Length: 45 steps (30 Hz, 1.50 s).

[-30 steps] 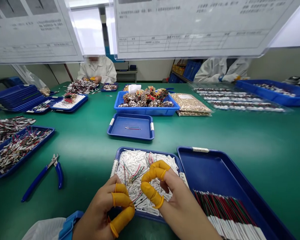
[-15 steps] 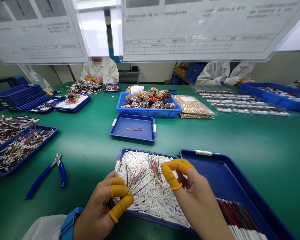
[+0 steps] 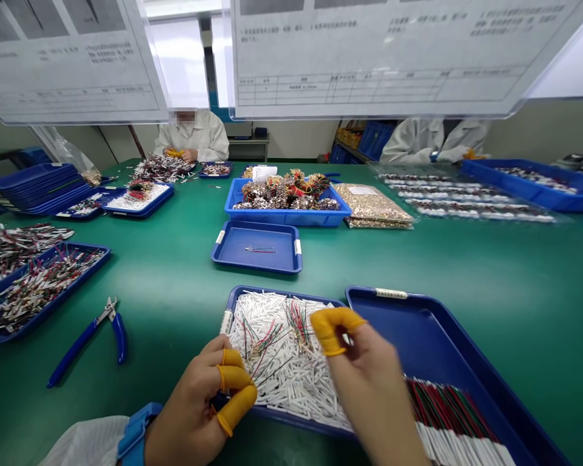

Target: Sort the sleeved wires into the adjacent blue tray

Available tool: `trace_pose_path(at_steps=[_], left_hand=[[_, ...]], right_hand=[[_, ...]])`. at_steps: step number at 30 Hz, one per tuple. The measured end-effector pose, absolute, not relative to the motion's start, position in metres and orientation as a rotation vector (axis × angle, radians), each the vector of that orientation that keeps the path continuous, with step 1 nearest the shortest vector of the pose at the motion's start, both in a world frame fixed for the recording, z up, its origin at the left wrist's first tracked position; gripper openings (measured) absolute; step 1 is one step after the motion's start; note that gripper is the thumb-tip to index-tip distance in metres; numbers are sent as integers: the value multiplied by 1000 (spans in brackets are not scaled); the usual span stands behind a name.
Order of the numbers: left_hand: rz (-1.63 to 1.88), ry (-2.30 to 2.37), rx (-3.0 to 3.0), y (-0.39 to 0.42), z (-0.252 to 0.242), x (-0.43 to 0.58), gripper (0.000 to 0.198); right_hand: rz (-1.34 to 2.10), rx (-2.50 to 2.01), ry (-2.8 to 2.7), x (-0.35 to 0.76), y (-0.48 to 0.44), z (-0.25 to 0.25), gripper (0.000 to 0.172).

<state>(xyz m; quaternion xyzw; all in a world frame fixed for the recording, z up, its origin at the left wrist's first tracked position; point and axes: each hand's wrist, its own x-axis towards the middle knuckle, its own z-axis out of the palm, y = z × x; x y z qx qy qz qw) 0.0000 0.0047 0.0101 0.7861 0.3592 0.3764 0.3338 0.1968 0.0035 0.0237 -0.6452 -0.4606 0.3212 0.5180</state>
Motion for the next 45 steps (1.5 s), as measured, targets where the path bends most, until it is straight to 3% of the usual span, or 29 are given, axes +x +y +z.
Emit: trace_pose_path(at_steps=[8, 20, 23, 26, 33, 39, 45], left_hand=[[1030, 985, 2002, 5, 5, -1, 17], [905, 1018, 2093, 5, 5, -3, 18], [1002, 1118, 1971, 7, 0, -4, 15], [1056, 1156, 1891, 9, -2, -6, 13], [1056, 1142, 1872, 11, -2, -6, 13], [997, 1158, 1970, 8, -5, -4, 13], [891, 1136, 2078, 7, -3, -2, 15]], right_hand=[[1125, -1536, -1237, 187, 2, 31, 18], [403, -1607, -1543, 202, 2, 25, 14], [378, -1516, -1982, 214, 0, 30, 12], [301, -1472, -2275, 212, -5, 18, 24], [125, -1545, -2392, 192, -6, -13, 24], [196, -1456, -2261, 187, 0, 0, 25], [703, -1549, -1585, 186, 2, 6, 16]])
